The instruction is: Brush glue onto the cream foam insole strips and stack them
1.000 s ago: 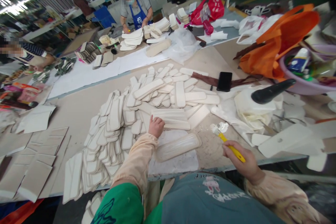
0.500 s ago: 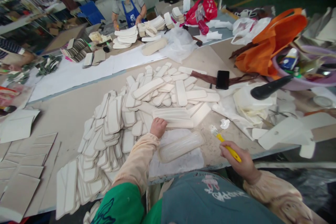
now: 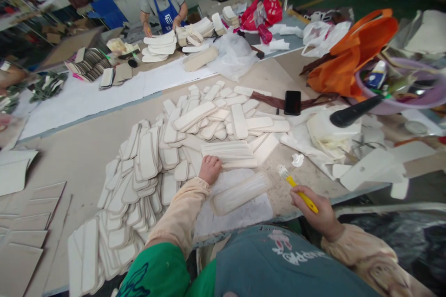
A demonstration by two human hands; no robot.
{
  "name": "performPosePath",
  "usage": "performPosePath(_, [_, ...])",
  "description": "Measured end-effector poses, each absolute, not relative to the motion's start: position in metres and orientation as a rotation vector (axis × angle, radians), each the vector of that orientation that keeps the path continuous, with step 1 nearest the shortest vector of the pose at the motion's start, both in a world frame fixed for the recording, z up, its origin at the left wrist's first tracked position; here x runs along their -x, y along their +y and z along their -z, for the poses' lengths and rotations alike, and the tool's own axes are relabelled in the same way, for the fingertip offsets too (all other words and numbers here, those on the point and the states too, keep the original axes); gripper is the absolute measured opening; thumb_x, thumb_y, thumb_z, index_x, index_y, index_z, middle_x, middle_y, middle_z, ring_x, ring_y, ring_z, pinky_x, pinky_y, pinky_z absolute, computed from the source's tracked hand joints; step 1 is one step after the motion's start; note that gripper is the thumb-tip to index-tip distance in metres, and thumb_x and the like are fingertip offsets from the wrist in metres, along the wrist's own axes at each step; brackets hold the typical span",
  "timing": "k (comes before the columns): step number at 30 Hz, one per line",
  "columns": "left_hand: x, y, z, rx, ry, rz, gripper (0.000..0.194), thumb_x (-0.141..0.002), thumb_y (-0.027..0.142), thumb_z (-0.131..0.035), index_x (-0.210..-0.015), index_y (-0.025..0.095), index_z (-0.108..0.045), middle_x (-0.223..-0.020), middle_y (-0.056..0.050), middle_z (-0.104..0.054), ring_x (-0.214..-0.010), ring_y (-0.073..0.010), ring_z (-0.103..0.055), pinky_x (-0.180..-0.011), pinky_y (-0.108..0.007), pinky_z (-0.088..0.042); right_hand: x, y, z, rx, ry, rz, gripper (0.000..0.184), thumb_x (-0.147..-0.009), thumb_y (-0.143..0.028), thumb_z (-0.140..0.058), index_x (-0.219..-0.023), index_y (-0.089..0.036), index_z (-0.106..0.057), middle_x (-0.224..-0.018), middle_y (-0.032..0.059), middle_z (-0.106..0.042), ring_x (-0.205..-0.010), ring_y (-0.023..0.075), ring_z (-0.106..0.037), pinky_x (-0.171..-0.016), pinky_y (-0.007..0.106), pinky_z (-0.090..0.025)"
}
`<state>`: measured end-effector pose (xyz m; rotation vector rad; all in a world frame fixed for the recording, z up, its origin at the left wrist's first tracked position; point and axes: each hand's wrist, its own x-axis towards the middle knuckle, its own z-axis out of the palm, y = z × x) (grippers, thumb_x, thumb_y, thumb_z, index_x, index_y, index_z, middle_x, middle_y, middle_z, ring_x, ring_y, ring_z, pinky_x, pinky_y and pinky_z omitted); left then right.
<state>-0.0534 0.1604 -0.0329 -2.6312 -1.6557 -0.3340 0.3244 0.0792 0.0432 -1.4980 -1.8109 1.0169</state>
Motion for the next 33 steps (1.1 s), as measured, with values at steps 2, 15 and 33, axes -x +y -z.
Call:
performPosePath(2, [0.053,0.159,0.033,2.653,-1.656,0.320,0.010,-0.083,0.023,-0.052,-0.085,0.021,-0.062,-0.093,-0.009,-0.061,-0.091,-0.0228,-0.051,-0.087,-0.042,-0.036,-0.323,0.079,-0.043,1.496,-1.801,-1.018,0.016,-0.086,-0.035,-0.053,-0.096,-0.023,-0.055,-0.075,0.0010,-0.064,-0.063,0.0154,-0.065,-0.061,0.025,-0.054])
performPosePath(15, [0.041,0.144,-0.066,2.975,-1.724,0.554,0.019,-0.090,0.022,-0.037,-0.092,0.019,-0.056,-0.090,-0.005,-0.060,-0.082,-0.0136,-0.057,-0.071,-0.024,-0.045,-0.298,0.119,-0.052,1.395,-1.651,-0.920,0.032,-0.081,-0.040,-0.061,-0.104,-0.024,-0.045,-0.121,0.0101,-0.059,-0.098,0.0216,-0.063,-0.084,0.038,-0.053])
performPosePath(33, [-0.017,-0.014,-0.043,2.561,-3.151,1.465,0.027,-0.076,0.042,-0.062,-0.082,0.016,-0.063,-0.072,-0.002,-0.064,-0.067,-0.0139,-0.058,-0.066,-0.026,-0.048,-0.312,0.095,-0.029,1.354,-1.441,-1.096,0.031,-0.070,-0.033,-0.072,-0.085,-0.023,-0.047,-0.078,-0.0025,-0.050,-0.064,0.0125,-0.054,-0.062,0.026,-0.052])
